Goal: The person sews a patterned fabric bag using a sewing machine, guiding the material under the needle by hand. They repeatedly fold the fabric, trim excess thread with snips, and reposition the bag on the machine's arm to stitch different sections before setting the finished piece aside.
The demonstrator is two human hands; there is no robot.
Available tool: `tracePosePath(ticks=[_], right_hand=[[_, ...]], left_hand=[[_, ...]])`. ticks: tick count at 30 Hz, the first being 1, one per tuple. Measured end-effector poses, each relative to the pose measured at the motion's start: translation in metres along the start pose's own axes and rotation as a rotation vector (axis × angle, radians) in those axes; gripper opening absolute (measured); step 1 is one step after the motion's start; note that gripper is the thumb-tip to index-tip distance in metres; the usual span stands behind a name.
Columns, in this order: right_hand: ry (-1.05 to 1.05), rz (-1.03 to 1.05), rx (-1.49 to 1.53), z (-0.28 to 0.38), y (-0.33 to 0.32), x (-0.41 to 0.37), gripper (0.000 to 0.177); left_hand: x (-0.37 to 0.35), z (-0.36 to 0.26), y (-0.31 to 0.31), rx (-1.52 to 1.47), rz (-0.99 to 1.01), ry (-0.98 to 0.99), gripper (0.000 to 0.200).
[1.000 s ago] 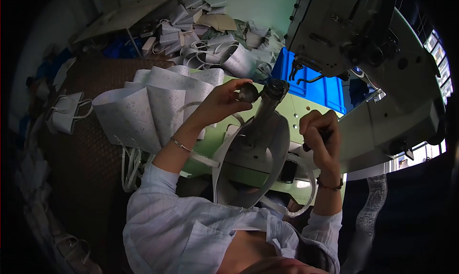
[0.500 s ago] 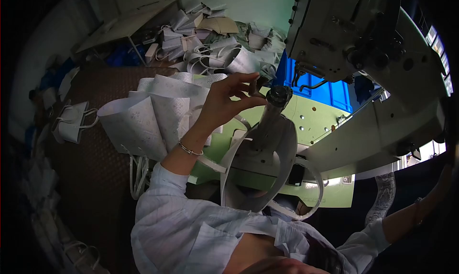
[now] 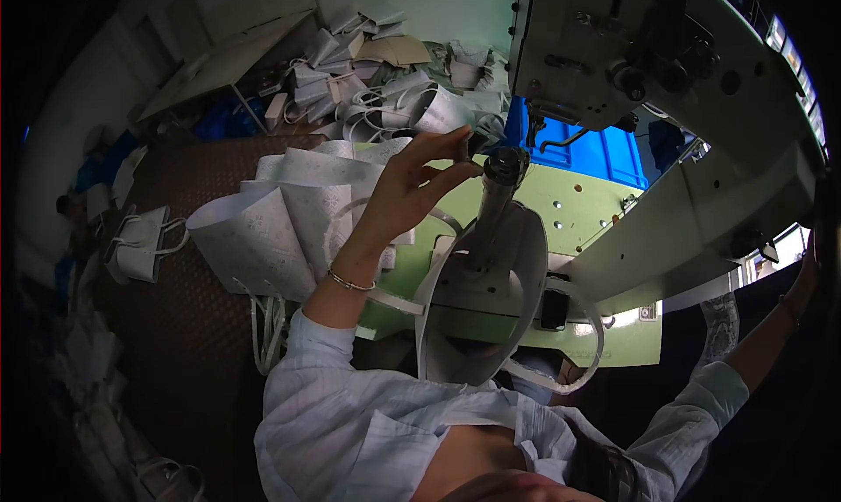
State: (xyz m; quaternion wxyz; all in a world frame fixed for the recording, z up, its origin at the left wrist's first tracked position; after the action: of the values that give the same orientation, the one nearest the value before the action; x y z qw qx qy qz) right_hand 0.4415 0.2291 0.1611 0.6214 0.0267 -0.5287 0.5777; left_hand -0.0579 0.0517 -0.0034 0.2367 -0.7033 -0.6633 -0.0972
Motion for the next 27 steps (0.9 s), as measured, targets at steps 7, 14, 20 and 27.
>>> tracePosePath(ticks=[7,14,20,27], right_hand=[[-0.003,-0.007,0.033,-0.014,-0.001,-0.006,0.017],[-0.022,-0.043,0.051,-0.017,-0.007,-0.011,0.018],[-0.060,-0.098,0.052,-0.008,-0.020,-0.018,0.019],[-0.119,-0.155,0.028,0.009,-0.021,-0.035,0.020]], left_hand=[[0.002,0.003,-0.001,0.043,0.031,0.052,0.045],[0.025,-0.008,0.005,0.207,0.089,0.043,0.044],[0.035,-0.015,0.008,0.356,0.153,-0.025,0.050],[-0.008,-0.003,0.037,0.704,0.098,0.053,0.083]])
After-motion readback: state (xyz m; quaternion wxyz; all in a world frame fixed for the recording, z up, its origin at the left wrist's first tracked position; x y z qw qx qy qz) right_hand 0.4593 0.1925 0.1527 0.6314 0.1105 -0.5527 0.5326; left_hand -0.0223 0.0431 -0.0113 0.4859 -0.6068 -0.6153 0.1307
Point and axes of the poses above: each hand's wrist, its own x-axis towards the middle knuckle, its own y-axis out of the palm, z = x × y, the point moved 3 cm from there along x, towards the middle knuckle, and after that the axes turned 15 degrees about z, right-handed, at the moved point
